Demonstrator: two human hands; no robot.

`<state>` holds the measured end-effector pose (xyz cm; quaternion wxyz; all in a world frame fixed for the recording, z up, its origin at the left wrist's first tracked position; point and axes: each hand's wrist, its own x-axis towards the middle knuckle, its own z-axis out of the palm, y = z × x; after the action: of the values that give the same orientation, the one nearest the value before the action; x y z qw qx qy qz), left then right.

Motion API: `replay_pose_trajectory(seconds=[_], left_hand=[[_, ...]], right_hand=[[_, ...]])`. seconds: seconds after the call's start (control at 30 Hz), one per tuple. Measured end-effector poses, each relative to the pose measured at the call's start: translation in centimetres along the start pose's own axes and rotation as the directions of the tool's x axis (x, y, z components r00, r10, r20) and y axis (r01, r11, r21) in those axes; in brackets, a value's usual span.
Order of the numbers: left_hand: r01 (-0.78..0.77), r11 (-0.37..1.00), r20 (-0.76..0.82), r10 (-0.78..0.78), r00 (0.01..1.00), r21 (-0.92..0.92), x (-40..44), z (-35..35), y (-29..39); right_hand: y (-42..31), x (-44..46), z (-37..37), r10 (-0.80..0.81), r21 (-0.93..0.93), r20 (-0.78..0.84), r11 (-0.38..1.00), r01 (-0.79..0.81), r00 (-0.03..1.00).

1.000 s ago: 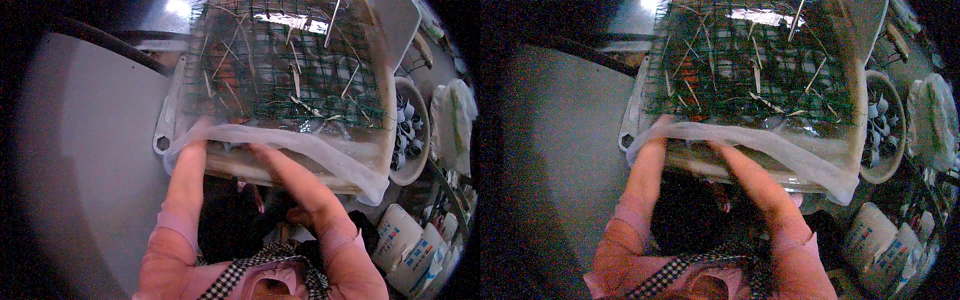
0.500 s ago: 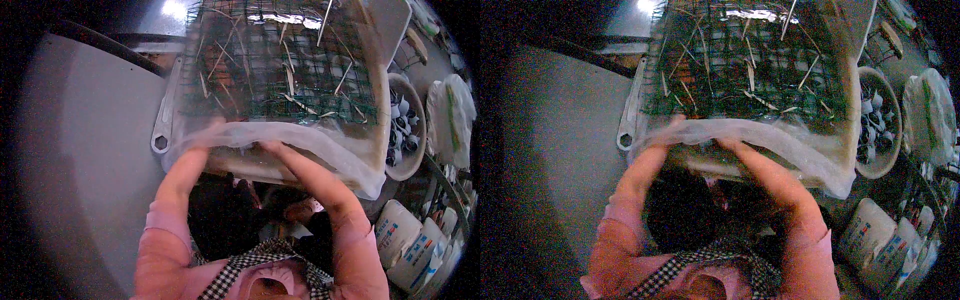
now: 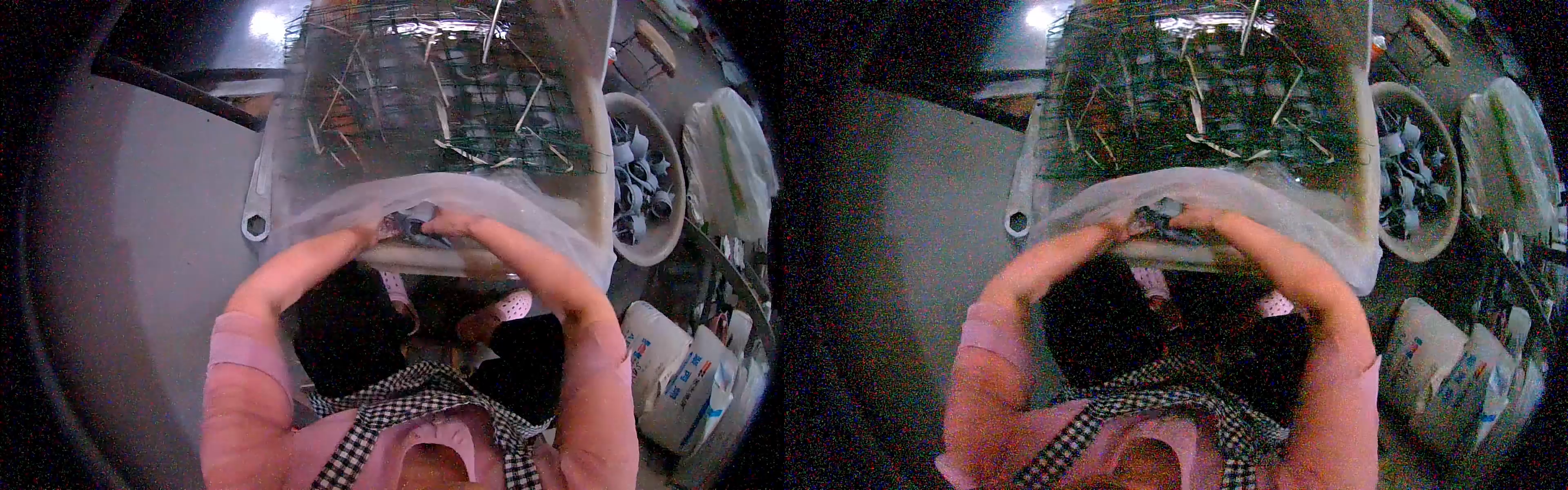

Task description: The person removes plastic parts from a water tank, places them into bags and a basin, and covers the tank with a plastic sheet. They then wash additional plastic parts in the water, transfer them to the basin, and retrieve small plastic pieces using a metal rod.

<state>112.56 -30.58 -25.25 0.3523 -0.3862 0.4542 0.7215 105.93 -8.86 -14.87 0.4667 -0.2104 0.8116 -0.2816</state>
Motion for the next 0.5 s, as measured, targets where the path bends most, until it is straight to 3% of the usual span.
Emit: replay_pose_trajectory(seconds=[0.03,0.07,0.13,0.23,0.3,0.37,0.4,0.5], left_hand=[[0.014,1.000,0.004,-0.014,1.000,0.003,0.1,0.5,-0.3],[-0.003,0.999,-0.004,0.003,1.000,0.034,0.0,1.3,-0.4],[-0.145,0.980,-0.056,0.154,0.986,0.137,-1.5,3.7,-0.4],[-0.039,0.965,-0.029,0.048,0.998,0.259,-1.0,6.0,0.5],[-0.118,0.953,0.037,0.113,0.993,0.280,-1.6,7.3,0.1],[-0.197,0.934,0.105,0.173,0.979,0.297,-2.7,9.0,0.2],[-0.183,0.941,0.014,0.187,0.982,0.285,-3.9,10.5,0.5],[-0.181,0.941,-0.174,0.237,0.956,0.285,-5.5,14.3,1.3]], right_hand=[[1.2,-0.3,-0.2,-0.095,0.034,0.052,0.995,0.094,0.994],[-2.9,-5.0,-3.2,-0.057,-0.106,0.028,0.993,0.060,0.998],[1.3,-4.0,-2.7,-0.043,-0.095,0.003,0.995,0.043,0.999],[1.7,-7.6,-4.5,-0.049,-0.121,-0.054,0.992,0.042,0.997],[2.8,-9.6,-5.2,-0.312,-0.187,-0.210,0.943,0.275,0.926],[4.2,-10.5,-5.9,-0.232,-0.080,-0.184,0.972,0.221,0.955],[4.6,-11.1,-6.3,-0.163,0.023,-0.140,0.986,0.168,0.977],[5.0,-13.4,-7.4,-0.160,-0.016,-0.198,0.987,0.160,0.967]])
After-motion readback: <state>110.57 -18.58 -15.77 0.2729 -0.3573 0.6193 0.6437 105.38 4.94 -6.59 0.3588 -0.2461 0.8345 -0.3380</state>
